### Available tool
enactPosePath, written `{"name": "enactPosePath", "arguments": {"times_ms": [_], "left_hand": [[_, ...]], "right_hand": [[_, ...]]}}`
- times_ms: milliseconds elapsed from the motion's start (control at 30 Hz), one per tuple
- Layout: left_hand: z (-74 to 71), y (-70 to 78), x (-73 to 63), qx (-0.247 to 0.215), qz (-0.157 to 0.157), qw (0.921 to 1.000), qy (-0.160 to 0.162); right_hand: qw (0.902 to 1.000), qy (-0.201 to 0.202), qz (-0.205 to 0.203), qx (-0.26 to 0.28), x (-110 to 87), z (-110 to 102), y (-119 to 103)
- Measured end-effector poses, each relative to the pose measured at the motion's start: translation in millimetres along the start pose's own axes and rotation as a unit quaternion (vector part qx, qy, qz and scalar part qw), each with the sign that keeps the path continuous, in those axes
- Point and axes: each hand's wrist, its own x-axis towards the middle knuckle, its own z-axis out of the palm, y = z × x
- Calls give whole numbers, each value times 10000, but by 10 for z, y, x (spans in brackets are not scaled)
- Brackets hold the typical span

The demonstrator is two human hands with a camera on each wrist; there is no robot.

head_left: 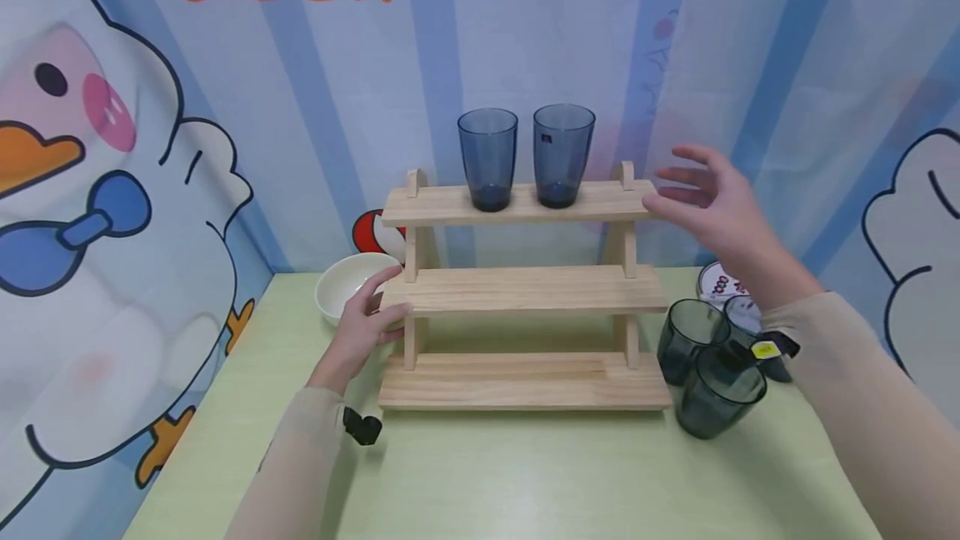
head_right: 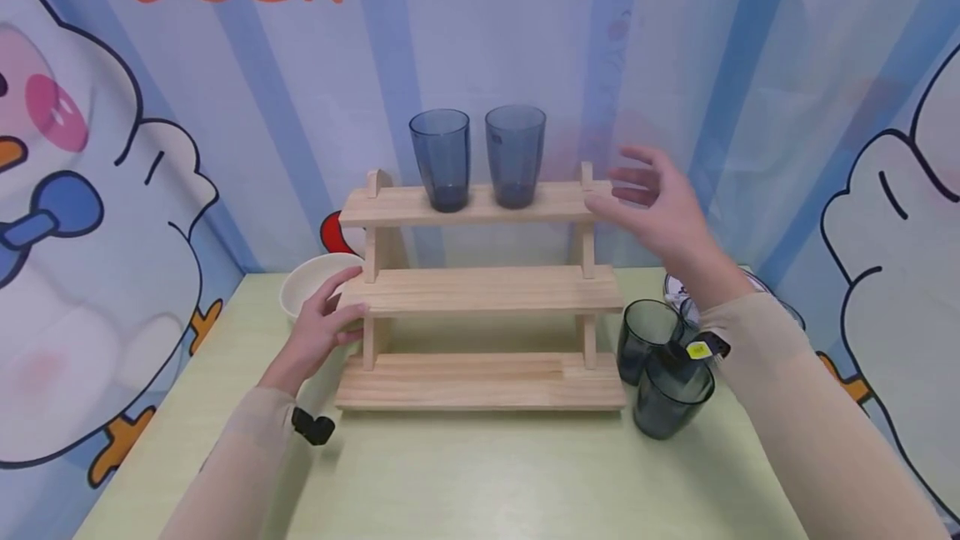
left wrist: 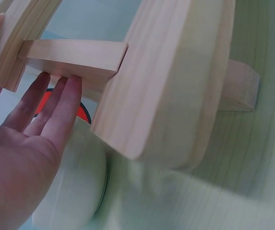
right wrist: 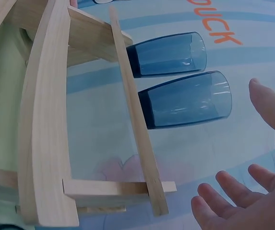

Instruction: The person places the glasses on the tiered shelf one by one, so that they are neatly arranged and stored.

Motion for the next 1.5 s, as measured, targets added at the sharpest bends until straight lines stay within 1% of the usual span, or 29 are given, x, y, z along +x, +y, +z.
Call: {"name": "enactPosePath", "arguments": {"times_ms": [200,367,533,733,1000,1167,1367,1500], "left_hand": [[0,4,-5,2,-4,10000,-11],[-4,-4,-4,15,-9,10000,-28],[-9,-14,-1,20,-12,10000,-31],[-20,-21,-1,2,4,10000,-22],[-12,-15,10,-69,34,10000,-60],[-10,-6,6,-61,50,9999,-98],[-11,-8,0,-90,59,9999,-92],[-7,-1,0,-82,49,9999,-80]], "right_hand": [[9992,-54,-135,-365,-194,-133,96],[9971,-126,-142,-742,-373,-230,182],[9930,-115,-125,-1172,-518,-309,260],[9927,-150,-173,-1180,-652,-396,402],[9918,-176,-107,-1258,-843,-495,590],[9911,-187,-250,-1291,-993,-515,720],[9863,35,-483,-1577,-1226,-448,904],[9823,167,-522,-1790,-1367,-400,999]]}}
